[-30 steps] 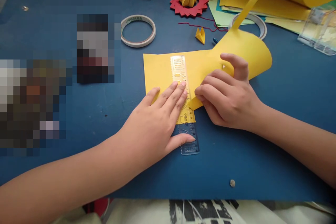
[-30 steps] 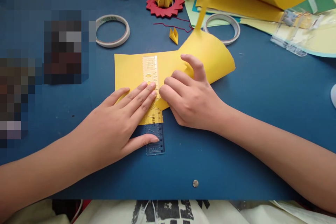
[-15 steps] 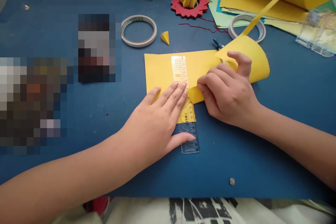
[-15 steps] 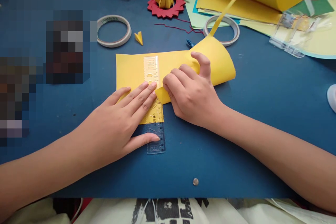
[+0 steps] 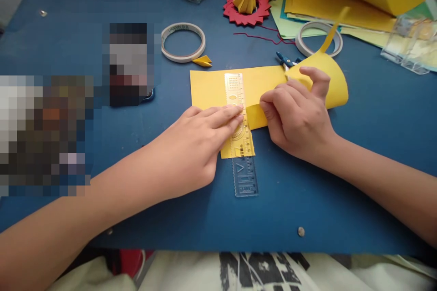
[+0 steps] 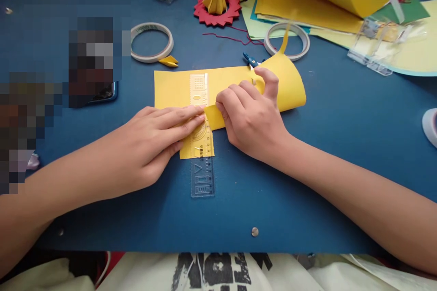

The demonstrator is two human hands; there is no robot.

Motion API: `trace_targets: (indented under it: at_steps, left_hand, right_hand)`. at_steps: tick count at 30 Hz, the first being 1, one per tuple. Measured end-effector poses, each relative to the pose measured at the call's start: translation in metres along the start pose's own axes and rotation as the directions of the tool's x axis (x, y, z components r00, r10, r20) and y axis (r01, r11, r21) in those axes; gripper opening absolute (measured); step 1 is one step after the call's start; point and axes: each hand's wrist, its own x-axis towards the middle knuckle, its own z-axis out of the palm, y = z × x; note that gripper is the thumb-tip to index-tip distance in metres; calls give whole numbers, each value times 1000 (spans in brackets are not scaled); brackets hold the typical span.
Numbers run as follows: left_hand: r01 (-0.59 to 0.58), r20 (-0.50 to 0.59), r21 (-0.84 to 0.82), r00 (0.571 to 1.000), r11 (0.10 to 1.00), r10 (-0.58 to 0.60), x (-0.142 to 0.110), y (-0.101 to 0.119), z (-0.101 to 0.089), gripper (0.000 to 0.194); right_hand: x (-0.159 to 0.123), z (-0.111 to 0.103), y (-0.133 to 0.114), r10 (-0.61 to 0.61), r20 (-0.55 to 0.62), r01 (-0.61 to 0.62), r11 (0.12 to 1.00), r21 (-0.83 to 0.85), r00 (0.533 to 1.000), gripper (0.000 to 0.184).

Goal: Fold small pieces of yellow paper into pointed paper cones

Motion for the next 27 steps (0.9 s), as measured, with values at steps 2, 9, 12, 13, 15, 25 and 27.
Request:
trace_targets:
  at_steps: [2, 9, 12, 13, 15, 25, 27]
  left_hand:
    - [3, 13, -8, 1000, 1000, -3, -1, -1, 0, 56]
    - [22, 46, -13, 999, 1000, -21, 1, -1, 0, 63]
    - [16, 49, -2, 999, 1000, -16, 1, -1, 0, 65]
    - [6, 45, 8, 999, 1000, -6, 1, -1, 0, 65]
    - [-15, 23, 37, 1000, 999, 15, -1, -3, -2, 65]
    - [-46, -43, 12, 998, 999, 47, -11, -25, -14, 33]
    - [-64, -32, -14, 997, 998, 64, -11, -28, -14, 28]
  right_hand:
    - [0, 0, 0, 12, -2, -12, 1000, 4, 1000, 20]
    - [0, 1, -1, 9, -41, -10, 1000, -23, 999, 20]
    - [1, 1, -1, 5, -54, -6, 1000, -26, 999, 20]
    - [1, 0, -1, 4, -61, -5, 1000, -19, 998, 20]
    - [-1, -4, 1, -15, -85, 16, 1000, 10, 996, 19]
    - [-19, -45, -9, -503, 10, 503, 864, -2, 864, 58]
    - [-20, -48, -22, -504, 30, 505, 863, -15, 863, 62]
